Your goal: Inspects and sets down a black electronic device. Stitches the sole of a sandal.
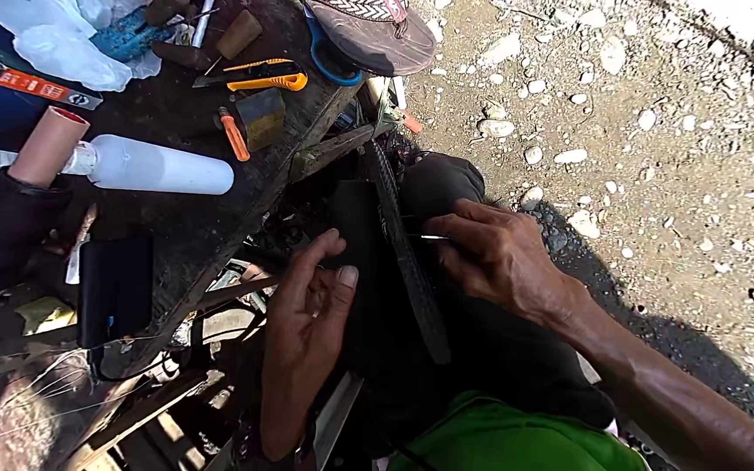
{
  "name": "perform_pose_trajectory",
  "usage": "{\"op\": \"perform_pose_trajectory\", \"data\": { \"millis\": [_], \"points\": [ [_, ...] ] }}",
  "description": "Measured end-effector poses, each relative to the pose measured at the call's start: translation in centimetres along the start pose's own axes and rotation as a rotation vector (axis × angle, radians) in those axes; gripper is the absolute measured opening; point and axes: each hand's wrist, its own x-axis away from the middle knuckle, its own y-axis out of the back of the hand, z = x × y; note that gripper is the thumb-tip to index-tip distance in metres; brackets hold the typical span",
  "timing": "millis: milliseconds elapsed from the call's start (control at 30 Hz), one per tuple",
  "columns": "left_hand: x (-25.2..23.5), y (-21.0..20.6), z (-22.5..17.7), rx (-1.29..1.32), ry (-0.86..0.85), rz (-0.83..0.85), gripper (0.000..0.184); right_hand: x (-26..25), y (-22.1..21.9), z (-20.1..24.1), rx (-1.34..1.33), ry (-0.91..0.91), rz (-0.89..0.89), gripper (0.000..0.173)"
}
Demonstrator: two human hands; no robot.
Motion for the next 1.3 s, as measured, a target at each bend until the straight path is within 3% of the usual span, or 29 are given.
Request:
{"op": "perform_pose_trajectory", "data": {
  "millis": [33,100,167,433,567,700,800,867,933,1000,1067,1167,1300],
  "points": [
    [-0.3,-1.4,-1.0,0.017,-0.027,0.026,0.059,0.2,0.5,0.1,-0.178,-0.038,0.028,0.020],
    [-0.9,-3.6,-2.5,-0.102,-0.041,0.052,0.077,1.1,2.2,0.5,-0.774,-0.131,0.156,0.016],
    [-1.6,-5.0,-3.2,-0.264,-0.022,0.042,0.081,2.1,3.7,0.6,-1.217,-0.173,0.263,0.020],
    [-2.0,-6.6,-2.0,-0.198,-0.100,-0.093,0.067,3.6,4.2,-0.5,-1.240,-0.360,0.006,0.025],
    [-1.7,-6.4,-1.7,-0.184,-0.100,-0.117,0.066,2.9,3.7,-0.9,-1.189,-0.301,0.011,0.020],
    [-1.4,-6.8,-1.4,-0.163,-0.143,-0.165,0.065,1.2,2.3,0.5,-1.532,-0.271,0.079,0.021],
    [-1.3,-6.2,-1.3,0.096,-0.162,-0.146,0.055,0.0,2.4,0.4,-1.326,-0.304,0.069,0.010],
    [-1.2,-5.2,-1.1,0.325,-0.126,-0.156,0.038,-0.2,3.1,-0.2,-0.863,-0.299,0.056,0.008],
    [-0.9,-4.5,-0.9,0.445,-0.105,-0.158,0.033,-0.2,3.2,-0.5,-0.414,-0.217,0.039,0.009],
    [-0.7,-4.2,-0.7,0.483,-0.104,-0.152,0.033,-0.4,2.4,0.4,-0.047,-0.091,-0.010,0.020],
    [-0.4,-3.8,-1.0,0.516,-0.099,-0.169,0.033,-0.7,0.9,1.2,0.153,-0.038,-0.013,0.033],
    [0.6,-2.0,-1.6,0.619,-0.104,-0.241,0.029,-0.6,-0.7,0.9,0.083,-0.027,0.018,0.029],
    [2.8,5.0,-0.1,0.816,-0.135,-0.523,0.015,2.6,2.7,-1.1,-0.611,-0.062,0.176,0.020]
  ]
}}
